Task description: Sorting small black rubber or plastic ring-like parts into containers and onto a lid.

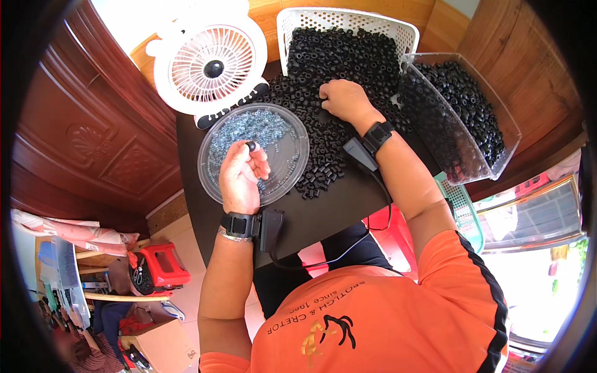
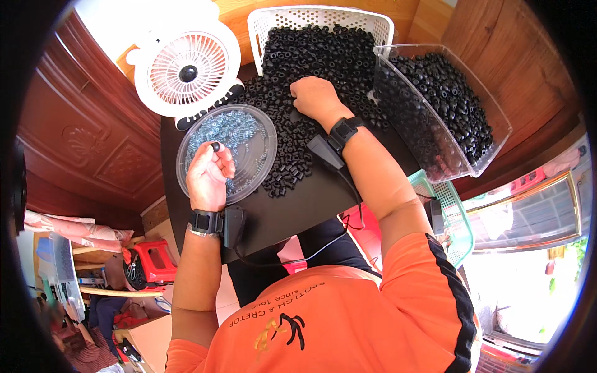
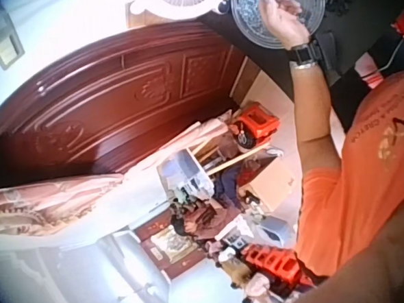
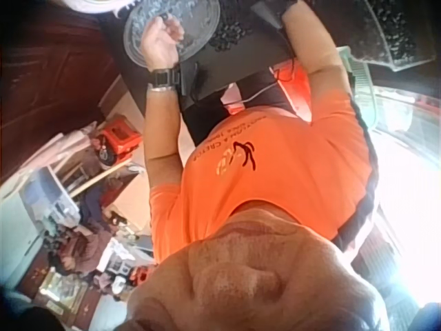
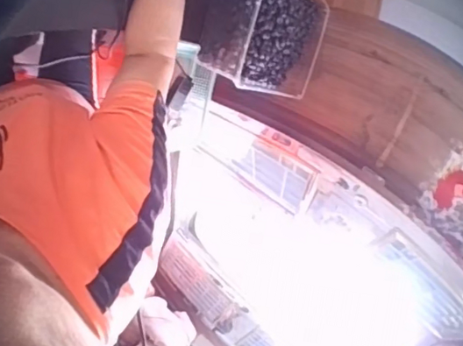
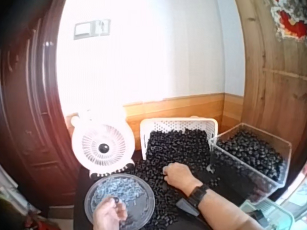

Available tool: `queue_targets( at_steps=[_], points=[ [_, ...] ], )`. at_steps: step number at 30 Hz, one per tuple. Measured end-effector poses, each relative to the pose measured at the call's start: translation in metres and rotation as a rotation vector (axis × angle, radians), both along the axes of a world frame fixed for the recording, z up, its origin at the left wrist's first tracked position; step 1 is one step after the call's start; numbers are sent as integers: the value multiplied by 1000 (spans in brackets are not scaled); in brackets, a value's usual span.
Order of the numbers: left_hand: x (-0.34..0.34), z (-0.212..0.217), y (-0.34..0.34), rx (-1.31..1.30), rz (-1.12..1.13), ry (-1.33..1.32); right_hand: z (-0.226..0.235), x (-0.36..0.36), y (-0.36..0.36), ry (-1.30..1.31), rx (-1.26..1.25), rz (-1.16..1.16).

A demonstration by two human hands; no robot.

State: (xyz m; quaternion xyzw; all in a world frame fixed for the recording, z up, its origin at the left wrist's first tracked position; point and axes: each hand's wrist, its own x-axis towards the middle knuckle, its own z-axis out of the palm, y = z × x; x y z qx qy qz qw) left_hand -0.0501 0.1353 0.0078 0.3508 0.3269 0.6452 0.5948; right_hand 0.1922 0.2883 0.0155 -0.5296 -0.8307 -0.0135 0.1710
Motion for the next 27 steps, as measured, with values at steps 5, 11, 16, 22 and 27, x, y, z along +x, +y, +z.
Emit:
queue_targets(
  at_steps=[5, 11, 16, 22, 27],
  points=[
    [-6, -5, 1, 9, -46, 0, 6, -9, -7, -103, -34, -60],
    [-2, -3, 0, -3, -64, 20, 14, -5, -10, 148, -40, -33],
    [0, -2, -1, -6, -81, 45, 13, -12, -11, 636, -249, 152],
    [5, 0, -1, 35, -123, 89, 19, -43, -46, 1103, -757, 572],
    [6, 0, -2, 72, -153, 84, 23, -54, -66, 1131, -759, 673]
  ],
)
